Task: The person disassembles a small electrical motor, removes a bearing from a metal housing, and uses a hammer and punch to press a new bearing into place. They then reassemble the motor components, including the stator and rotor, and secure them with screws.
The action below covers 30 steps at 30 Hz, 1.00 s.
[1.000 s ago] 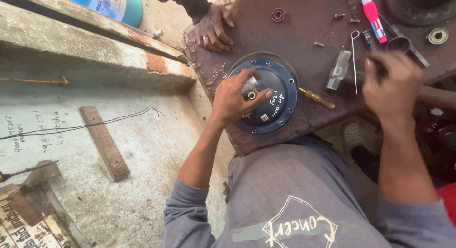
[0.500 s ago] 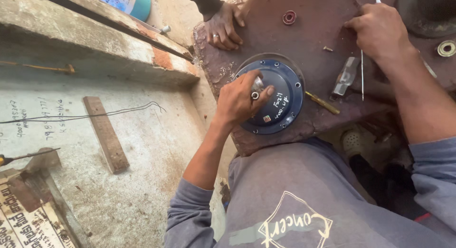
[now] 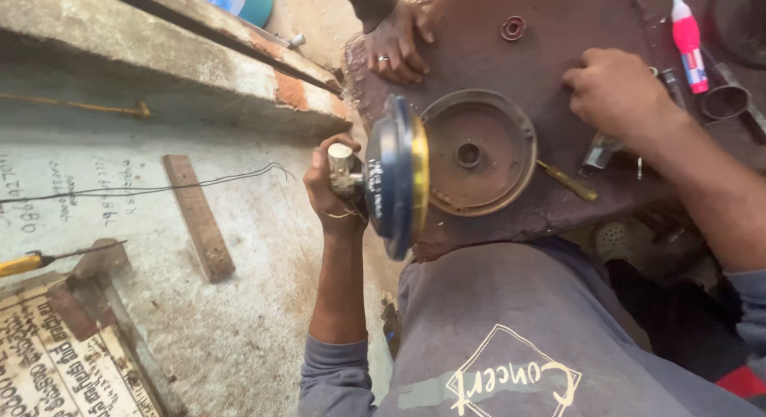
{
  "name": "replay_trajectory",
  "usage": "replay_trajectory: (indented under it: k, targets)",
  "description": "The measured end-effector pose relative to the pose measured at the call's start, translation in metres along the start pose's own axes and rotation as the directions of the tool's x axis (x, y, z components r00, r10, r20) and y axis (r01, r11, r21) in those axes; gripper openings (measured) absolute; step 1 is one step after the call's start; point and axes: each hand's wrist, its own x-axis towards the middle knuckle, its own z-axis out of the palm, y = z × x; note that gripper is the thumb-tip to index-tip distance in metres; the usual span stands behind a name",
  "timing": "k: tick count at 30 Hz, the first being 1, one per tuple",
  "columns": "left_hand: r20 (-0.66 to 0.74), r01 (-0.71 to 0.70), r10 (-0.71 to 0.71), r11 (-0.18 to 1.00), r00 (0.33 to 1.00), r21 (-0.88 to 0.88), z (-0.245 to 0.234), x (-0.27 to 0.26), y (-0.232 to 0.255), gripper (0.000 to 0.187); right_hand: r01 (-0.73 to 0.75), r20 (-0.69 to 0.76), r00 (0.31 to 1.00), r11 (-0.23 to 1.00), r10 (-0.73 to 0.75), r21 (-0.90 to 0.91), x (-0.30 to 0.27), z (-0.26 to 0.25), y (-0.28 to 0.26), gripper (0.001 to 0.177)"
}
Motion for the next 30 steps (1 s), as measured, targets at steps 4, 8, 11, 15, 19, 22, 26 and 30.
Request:
replay_trajectory:
  k: [4,8,11,15,19,22,26,30]
  targets:
    - [-0.112,0.045,-0.05,0.998,0.992,-0.047,-0.014,-0.019,0.005,0.053,0.013,-0.093,0.996,0.966,0.012,0.257,0.0,-0.021,-0.021,0.037]
    - [-0.193,0.02,0.015,0.984,0.981,0.18,-0.022,-0.044,-0.001,0.053,0.106,-0.06,0.994,0.841,-0.087,0.53,0.004,-0.01,-0.084,0.038]
    - [-0.217,0.045,0.02,0.955,0.976,0.292,-0.023,-0.055,-0.007,0.053,0.147,-0.063,0.989,0.855,-0.134,0.498,0.016,-0.004,-0.12,0.031]
    - [-0.256,0.056,0.025,0.952,0.966,0.302,-0.025,-0.069,-0.012,0.052,0.217,-0.17,0.974,0.829,-0.149,0.516,0.017,-0.014,-0.119,0.024]
    - [-0.263,0.092,-0.018,0.958,0.965,0.273,-0.028,-0.077,-0.013,0.048,0.064,-0.232,0.971,0.873,0.058,0.483,0.0,-0.025,-0.084,0.023]
    - [-0.239,0.083,-0.012,0.954,0.971,0.288,-0.028,-0.076,-0.013,0.044,-0.128,-0.172,0.972,0.976,0.159,0.176,0.002,-0.015,-0.073,0.03]
    - [-0.205,0.056,0.012,0.946,0.979,0.321,-0.027,-0.07,-0.019,0.04,-0.004,-0.231,0.968,0.925,0.099,0.379,0.011,0.004,-0.075,0.029]
    - [-0.214,0.076,-0.005,0.943,0.977,0.325,-0.025,-0.066,-0.023,0.038,-0.073,-0.148,0.976,0.877,0.161,0.476,0.01,0.009,-0.069,0.03]
